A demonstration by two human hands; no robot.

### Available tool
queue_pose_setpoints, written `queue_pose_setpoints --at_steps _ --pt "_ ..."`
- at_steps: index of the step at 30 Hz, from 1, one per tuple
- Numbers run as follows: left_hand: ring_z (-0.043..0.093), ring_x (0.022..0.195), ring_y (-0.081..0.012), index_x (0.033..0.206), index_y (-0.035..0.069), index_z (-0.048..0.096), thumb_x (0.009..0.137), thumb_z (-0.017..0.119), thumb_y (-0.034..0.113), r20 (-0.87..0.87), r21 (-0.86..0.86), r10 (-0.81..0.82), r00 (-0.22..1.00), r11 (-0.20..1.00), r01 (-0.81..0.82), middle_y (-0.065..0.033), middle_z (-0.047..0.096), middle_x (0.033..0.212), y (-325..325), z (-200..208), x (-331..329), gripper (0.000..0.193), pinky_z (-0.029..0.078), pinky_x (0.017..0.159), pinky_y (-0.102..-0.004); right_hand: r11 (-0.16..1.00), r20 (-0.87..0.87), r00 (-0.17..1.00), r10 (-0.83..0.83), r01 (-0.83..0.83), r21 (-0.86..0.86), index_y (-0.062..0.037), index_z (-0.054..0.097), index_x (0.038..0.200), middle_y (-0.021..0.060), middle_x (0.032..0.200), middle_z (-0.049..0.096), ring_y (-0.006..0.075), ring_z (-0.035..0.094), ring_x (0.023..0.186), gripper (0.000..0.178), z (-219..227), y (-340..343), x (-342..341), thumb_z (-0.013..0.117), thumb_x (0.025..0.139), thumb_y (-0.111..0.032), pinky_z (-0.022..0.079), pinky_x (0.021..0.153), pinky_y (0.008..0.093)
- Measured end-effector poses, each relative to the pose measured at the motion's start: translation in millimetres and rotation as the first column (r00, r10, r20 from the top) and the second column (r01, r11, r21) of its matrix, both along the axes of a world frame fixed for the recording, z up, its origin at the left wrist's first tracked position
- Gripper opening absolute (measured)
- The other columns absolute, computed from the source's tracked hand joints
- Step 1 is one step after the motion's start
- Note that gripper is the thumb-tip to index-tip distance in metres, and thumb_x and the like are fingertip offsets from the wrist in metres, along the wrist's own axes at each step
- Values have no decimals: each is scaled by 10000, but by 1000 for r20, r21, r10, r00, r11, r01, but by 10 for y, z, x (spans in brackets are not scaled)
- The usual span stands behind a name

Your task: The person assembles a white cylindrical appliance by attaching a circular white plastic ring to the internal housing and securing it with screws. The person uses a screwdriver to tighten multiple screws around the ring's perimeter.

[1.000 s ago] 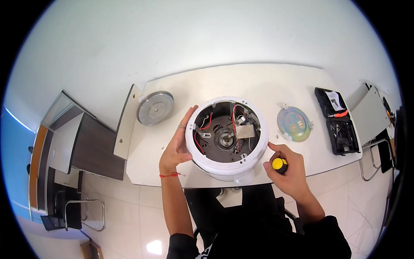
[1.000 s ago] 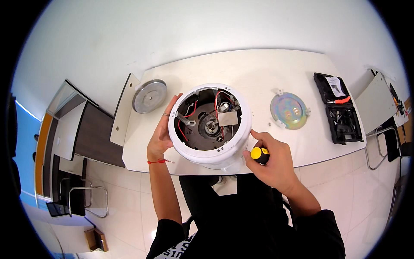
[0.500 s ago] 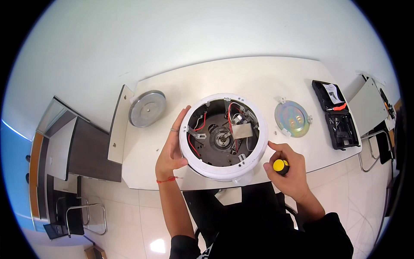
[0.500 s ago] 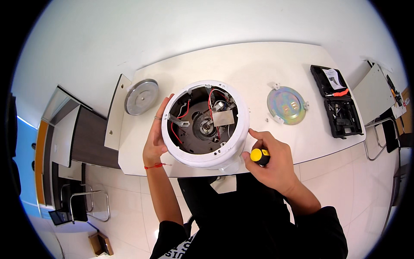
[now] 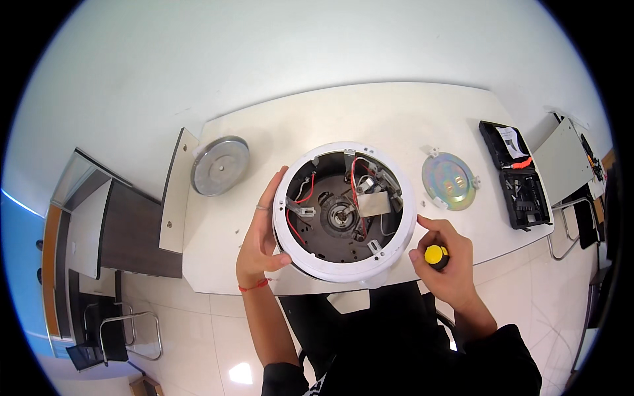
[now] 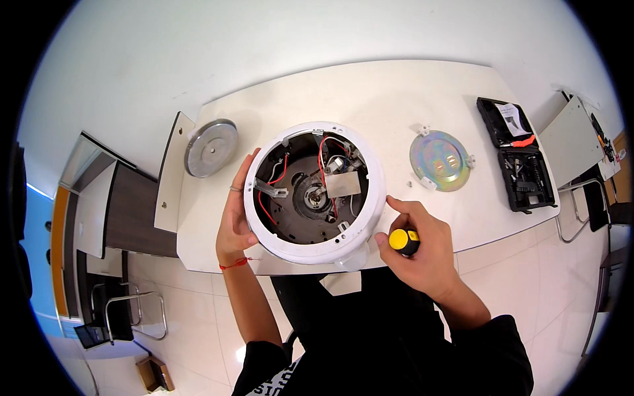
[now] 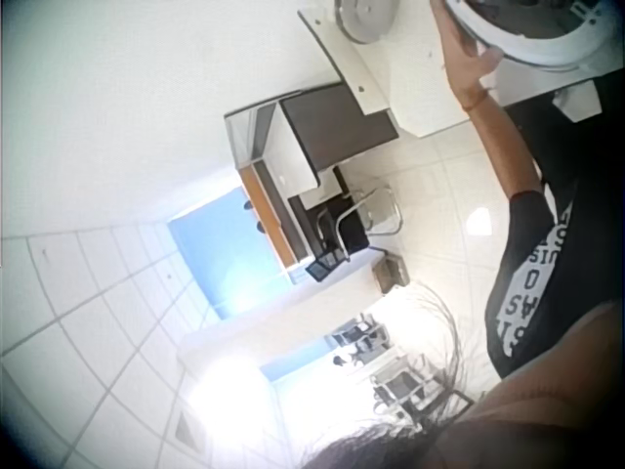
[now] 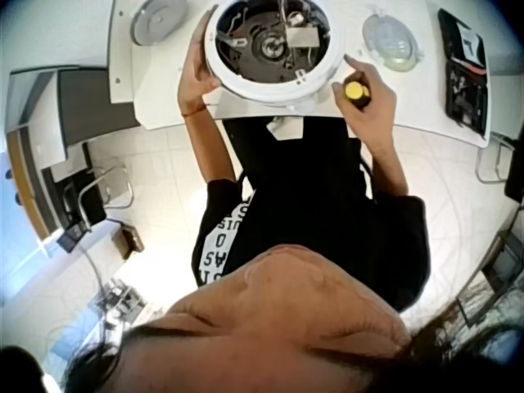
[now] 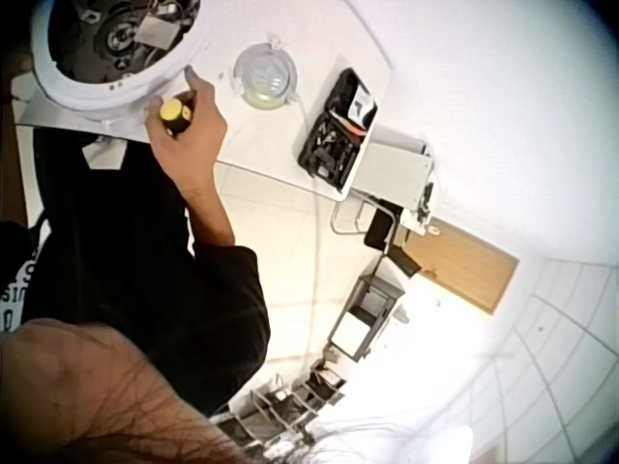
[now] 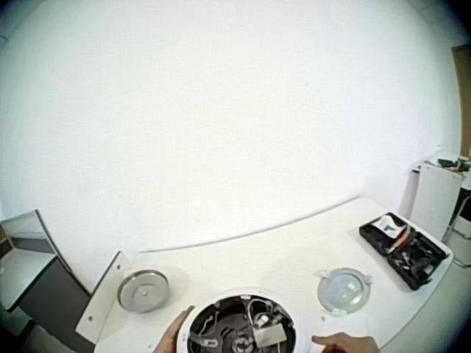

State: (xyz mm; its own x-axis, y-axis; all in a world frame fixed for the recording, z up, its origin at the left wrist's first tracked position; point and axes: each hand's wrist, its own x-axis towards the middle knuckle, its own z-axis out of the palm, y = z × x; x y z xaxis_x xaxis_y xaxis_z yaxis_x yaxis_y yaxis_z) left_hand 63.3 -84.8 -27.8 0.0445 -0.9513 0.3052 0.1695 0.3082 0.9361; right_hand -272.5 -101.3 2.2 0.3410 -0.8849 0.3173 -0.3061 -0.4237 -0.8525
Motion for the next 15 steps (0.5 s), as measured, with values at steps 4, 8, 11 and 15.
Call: queue_pose_setpoints --at_steps 4,8,11,15 --pt "334 1580 -320 1671 -9 252 525 920 435 -7 -1 6 1000 1000 -6 -194 341 1695 17 -16 16 1399 223 1281 -399 1000 -3 1000 -1 1 4 1 633 1317 58 741 626 107 566 629 506 11 -7 25 800 841 -30 454 607 255" --pt "329 1583 -321 1673 -10 240 529 925 421 -28 5 13 1000 1000 -13 -188 335 1701 34 -17 0 1402 235 1276 -398 1000 -27 1000 -3 2 -11 -7 633 1335 58 746 630 105 559 621 528 46 -17 20 795 833 -20 444 603 246" --pt "315 1590 -323 1679 -11 212 523 936 398 -66 19 2 998 1000 -1 -185 287 1723 33 -26 -11 1424 243 1279 -404 1000 -48 999 -17 17 0 -10 634 1344 60 763 636 92 524 598 558 120 -38 5 795 810 -9 408 581 234" --pt "286 1602 -325 1685 -10 168 515 958 352 -142 -13 1 990 1000 -3 -196 189 1758 62 -121 -25 1458 243 1293 -426 1000 -36 999 -11 11 5 -11 663 1312 61 836 649 63 460 578 571 230 -110 -34 784 755 7 341 546 222"
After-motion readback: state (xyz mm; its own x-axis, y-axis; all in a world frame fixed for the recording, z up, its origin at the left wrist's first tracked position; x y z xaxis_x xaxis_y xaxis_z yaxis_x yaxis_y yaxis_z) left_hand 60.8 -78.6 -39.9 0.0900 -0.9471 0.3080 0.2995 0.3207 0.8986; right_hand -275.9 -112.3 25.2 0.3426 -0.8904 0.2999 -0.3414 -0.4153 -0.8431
